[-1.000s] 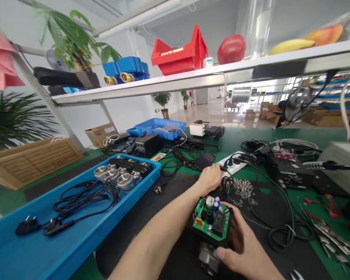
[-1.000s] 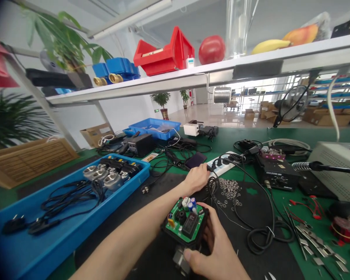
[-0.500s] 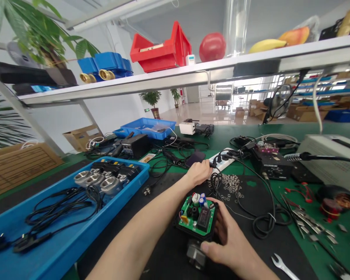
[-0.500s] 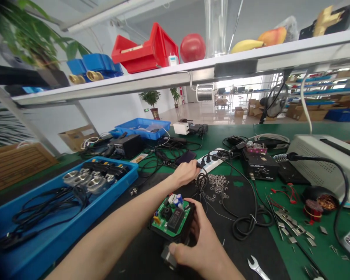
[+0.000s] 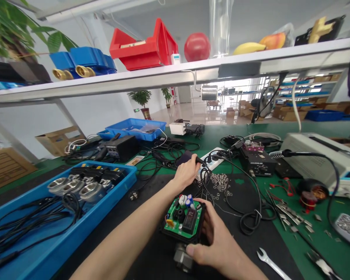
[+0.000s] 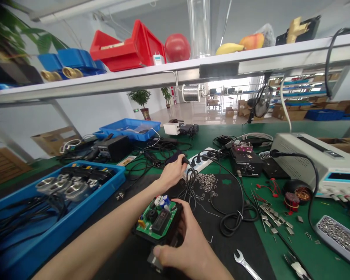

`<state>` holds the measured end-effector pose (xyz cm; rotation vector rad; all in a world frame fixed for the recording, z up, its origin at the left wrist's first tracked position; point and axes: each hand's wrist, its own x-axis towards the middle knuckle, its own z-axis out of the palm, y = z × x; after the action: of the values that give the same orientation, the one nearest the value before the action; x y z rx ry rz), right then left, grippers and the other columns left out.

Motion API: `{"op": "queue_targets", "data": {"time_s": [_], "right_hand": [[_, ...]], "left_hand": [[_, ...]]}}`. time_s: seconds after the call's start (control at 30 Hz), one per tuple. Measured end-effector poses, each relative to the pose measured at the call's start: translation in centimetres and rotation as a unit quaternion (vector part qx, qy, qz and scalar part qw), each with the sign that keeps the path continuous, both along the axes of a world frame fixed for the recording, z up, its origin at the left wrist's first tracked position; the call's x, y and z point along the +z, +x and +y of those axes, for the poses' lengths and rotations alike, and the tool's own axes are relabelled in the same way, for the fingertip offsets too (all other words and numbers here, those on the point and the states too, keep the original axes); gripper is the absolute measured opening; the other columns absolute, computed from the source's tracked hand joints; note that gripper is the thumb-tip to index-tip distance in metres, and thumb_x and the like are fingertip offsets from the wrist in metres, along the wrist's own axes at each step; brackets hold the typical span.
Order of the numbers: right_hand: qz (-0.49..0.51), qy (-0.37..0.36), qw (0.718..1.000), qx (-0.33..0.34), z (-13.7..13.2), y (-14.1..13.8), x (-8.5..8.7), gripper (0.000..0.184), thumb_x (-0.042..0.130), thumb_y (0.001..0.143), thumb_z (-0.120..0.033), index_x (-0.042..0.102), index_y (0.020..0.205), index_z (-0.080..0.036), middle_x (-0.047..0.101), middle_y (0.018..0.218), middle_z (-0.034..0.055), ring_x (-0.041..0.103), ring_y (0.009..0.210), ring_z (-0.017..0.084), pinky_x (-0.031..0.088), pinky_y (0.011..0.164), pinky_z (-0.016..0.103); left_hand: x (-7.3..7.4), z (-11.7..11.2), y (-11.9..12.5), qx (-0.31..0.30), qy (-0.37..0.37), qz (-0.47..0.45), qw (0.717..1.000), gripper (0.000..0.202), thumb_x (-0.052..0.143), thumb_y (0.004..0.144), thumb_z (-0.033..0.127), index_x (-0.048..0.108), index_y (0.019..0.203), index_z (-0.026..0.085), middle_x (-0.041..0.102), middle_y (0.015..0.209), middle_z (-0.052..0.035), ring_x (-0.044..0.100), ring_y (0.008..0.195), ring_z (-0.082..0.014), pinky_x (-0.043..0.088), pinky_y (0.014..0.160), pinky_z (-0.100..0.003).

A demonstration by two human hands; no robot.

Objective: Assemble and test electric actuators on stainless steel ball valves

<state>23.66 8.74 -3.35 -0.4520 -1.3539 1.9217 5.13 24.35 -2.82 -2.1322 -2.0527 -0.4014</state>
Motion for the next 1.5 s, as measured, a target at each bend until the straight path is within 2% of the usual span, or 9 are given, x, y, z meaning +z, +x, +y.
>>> {"op": "queue_targets", "data": {"time_s": [0.2,0.5,0.63,0.77,0.87,1.0,1.07,1.17,1.5], "right_hand": [[0.001,-0.011,1.000,0.011,-0.2,0.5,0.7,0.081,0.078,0.073,-0.007,0.040,0.142,-0.025,0.057,0.142,0.0082,0.058,0.132,0.023,0.043,0.118,0.040],[0.004,-0.026,0.999,-0.019,-0.1,-0.2,-1.2,0.092,0.090,0.066,-0.025,0.037,0.142,-0.029,0.052,0.146,0.0103,0.061,0.125,0.026,0.043,0.115,0.048],[0.018,-0.042,0.999,-0.016,-0.2,-0.1,-0.9,0.092,0.092,0.065,-0.030,0.042,0.142,-0.031,0.053,0.145,0.0107,0.060,0.128,0.028,0.046,0.112,0.047],[0.015,-0.061,0.998,-0.032,0.0,0.2,-0.5,0.088,0.093,0.064,-0.035,0.050,0.140,-0.029,0.055,0.146,0.0117,0.061,0.129,0.030,0.051,0.108,0.046],[0.013,-0.066,0.995,-0.073,0.8,0.5,-1.1,0.082,0.092,0.068,-0.034,0.054,0.140,-0.027,0.053,0.150,0.0122,0.062,0.128,0.030,0.053,0.106,0.044],[0.019,-0.063,0.992,-0.109,2.0,0.8,-1.9,0.073,0.086,0.078,-0.035,0.055,0.143,-0.025,0.051,0.155,0.0108,0.055,0.138,0.029,0.047,0.115,0.042],[0.018,-0.069,0.992,-0.109,2.3,0.9,-2.0,0.070,0.084,0.080,-0.036,0.056,0.143,-0.024,0.052,0.154,0.0099,0.052,0.141,0.028,0.042,0.119,0.043],[0.021,-0.080,0.990,-0.114,2.4,0.7,-2.1,0.066,0.081,0.082,-0.037,0.056,0.143,-0.025,0.056,0.151,0.0095,0.055,0.138,0.028,0.041,0.119,0.044],[-0.030,-0.077,0.985,-0.152,4.1,-2.1,-1.9,0.052,0.068,0.094,-0.047,0.060,0.139,-0.022,0.063,0.140,0.0113,0.066,0.116,0.026,0.058,0.082,0.032]], "left_hand": [[0.0,-4.1,-2.6,0.020,0.048,-0.051,0.997,0.040,0.058,0.102,0.047,0.061,0.128,0.017,0.066,0.125,-0.0103,0.068,0.103,-0.0225,0.057,0.092,-0.044],[-3.9,-10.5,-5.1,0.065,0.057,-0.150,0.985,0.034,0.061,0.098,0.051,0.066,0.103,0.018,0.070,0.113,-0.0068,0.069,0.088,-0.0198,0.053,0.081,-0.035],[-4.3,-11.9,-5.2,0.053,0.079,-0.227,0.969,0.027,0.060,0.097,0.049,0.066,0.098,0.023,0.068,0.119,-0.0061,0.068,0.095,-0.0231,0.052,0.083,-0.035],[-3.2,-13.0,-4.8,0.019,0.119,-0.340,0.933,0.033,0.055,0.099,0.051,0.060,0.115,0.022,0.062,0.125,-0.0107,0.063,0.114,-0.0280,0.049,0.100,-0.041],[-2.6,-14.3,-4.0,-0.062,0.088,-0.448,0.888,0.040,0.032,0.108,0.050,0.058,0.118,0.021,0.068,0.112,-0.0096,0.068,0.104,-0.0241,0.054,0.095,-0.038],[-2.2,-16.0,-2.6,-0.166,0.018,-0.546,0.821,0.063,0.024,0.105,0.063,0.051,0.142,0.020,0.064,0.137,-0.0141,0.061,0.129,-0.0304,0.050,0.110,-0.044],[-2.2,-16.5,-2.1,-0.208,-0.035,-0.583,0.784,0.078,0.049,0.095,0.071,0.040,0.155,0.022,0.053,0.153,-0.0132,0.051,0.141,-0.0353,0.043,0.119,-0.047],[-2.3,-16.7,-1.6,-0.213,-0.084,-0.618,0.753,0.093,0.075,0.086,0.056,0.028,0.161,0.028,0.045,0.161,-0.0096,0.045,0.147,-0.0363,0.040,0.122,-0.048],[-4.2,-14.6,-2.2,-0.155,-0.037,-0.629,0.761,0.067,0.071,0.092,0.051,0.045,0.147,0.022,0.062,0.143,-0.0109,0.060,0.130,-0.0311,0.046,0.114,-0.045]]}}
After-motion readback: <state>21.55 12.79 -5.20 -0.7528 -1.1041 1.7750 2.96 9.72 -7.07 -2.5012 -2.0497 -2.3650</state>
